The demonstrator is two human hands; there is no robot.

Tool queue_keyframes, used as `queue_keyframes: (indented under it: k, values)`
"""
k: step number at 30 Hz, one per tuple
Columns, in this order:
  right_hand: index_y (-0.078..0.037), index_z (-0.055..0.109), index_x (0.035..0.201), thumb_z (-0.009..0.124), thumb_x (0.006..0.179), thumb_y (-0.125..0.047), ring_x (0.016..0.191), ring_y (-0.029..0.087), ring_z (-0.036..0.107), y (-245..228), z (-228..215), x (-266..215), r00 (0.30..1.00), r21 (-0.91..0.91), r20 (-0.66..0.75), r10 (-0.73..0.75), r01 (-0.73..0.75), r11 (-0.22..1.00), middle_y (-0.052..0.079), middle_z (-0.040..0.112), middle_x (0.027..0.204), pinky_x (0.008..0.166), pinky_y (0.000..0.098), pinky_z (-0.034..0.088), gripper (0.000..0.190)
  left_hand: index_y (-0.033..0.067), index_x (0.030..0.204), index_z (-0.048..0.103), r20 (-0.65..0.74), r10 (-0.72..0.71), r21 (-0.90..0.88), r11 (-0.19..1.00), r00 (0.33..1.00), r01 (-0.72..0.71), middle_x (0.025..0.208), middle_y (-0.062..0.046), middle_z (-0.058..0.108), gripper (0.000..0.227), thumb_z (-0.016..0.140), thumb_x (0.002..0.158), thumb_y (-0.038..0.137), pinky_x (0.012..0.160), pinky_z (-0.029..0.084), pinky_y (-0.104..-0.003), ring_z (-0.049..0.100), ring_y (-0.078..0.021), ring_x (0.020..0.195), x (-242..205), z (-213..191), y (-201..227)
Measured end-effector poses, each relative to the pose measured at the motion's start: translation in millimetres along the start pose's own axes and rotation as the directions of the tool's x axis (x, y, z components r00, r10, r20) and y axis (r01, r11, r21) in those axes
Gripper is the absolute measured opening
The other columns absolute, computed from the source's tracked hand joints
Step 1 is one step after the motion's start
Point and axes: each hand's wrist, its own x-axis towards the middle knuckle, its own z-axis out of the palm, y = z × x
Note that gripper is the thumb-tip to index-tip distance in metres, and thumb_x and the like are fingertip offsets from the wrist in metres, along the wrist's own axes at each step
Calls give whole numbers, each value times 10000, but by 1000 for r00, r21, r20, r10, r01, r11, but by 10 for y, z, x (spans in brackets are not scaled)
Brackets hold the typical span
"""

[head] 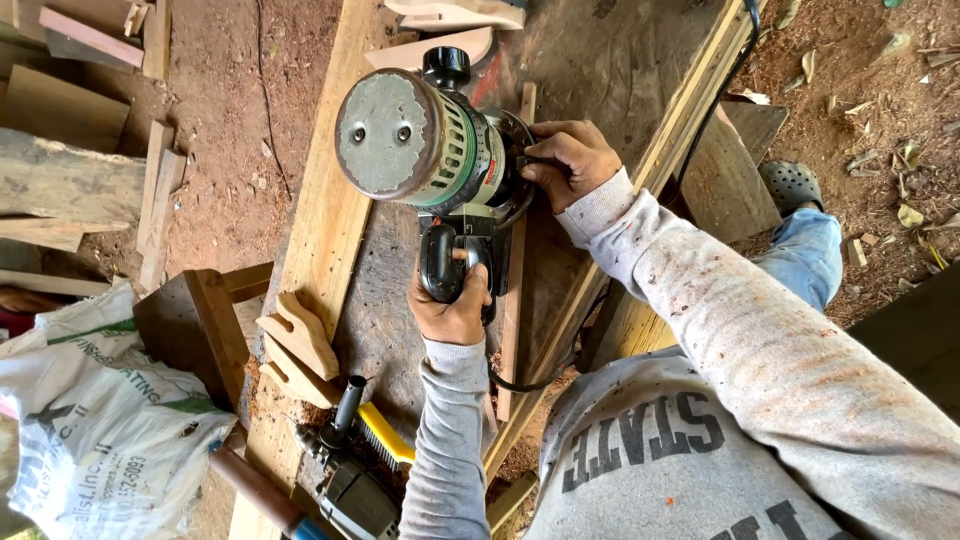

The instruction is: Use power tools like a router and angle grinder to shape and smooth small wooden furniture components.

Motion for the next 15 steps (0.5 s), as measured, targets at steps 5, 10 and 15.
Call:
queue_keyframes:
  k: [5, 10, 15]
  values:
    - [-151, 768, 1023, 834, 919, -253, 1060, 380, 666, -15, -19, 10, 998, -41, 46, -48, 50, 998, 108, 703, 1111, 923, 473, 517, 160, -5, 962, 668, -22, -6, 9, 1000, 1000, 7, 473, -89, 574, 213, 656, 779, -114, 483, 504, -246, 604, -135, 416, -69, -12, 118]
    - [-156, 757, 1044, 822, 938, -264, 1050, 361, 650, -75, -58, 20, 993, -37, 93, -67, 71, 997, 91, 683, 1100, 915, 458, 489, 165, 8, 962, 669, -42, -18, -24, 1000, 999, 17, 477, -99, 585, 220, 688, 783, -119, 502, 523, -259, 622, -150, 424, -103, -76, 60]
    - [-183, 750, 1070, 822, 931, -291, 1035, 334, 632, 7, -53, 3, 982, -33, 122, -143, 148, 988, 66, 661, 1092, 888, 422, 464, 191, -23, 970, 669, -38, 6, -3, 1000, 999, -6, 460, -105, 575, 209, 679, 786, -124, 483, 513, -263, 614, -157, 410, -137, -156, -44]
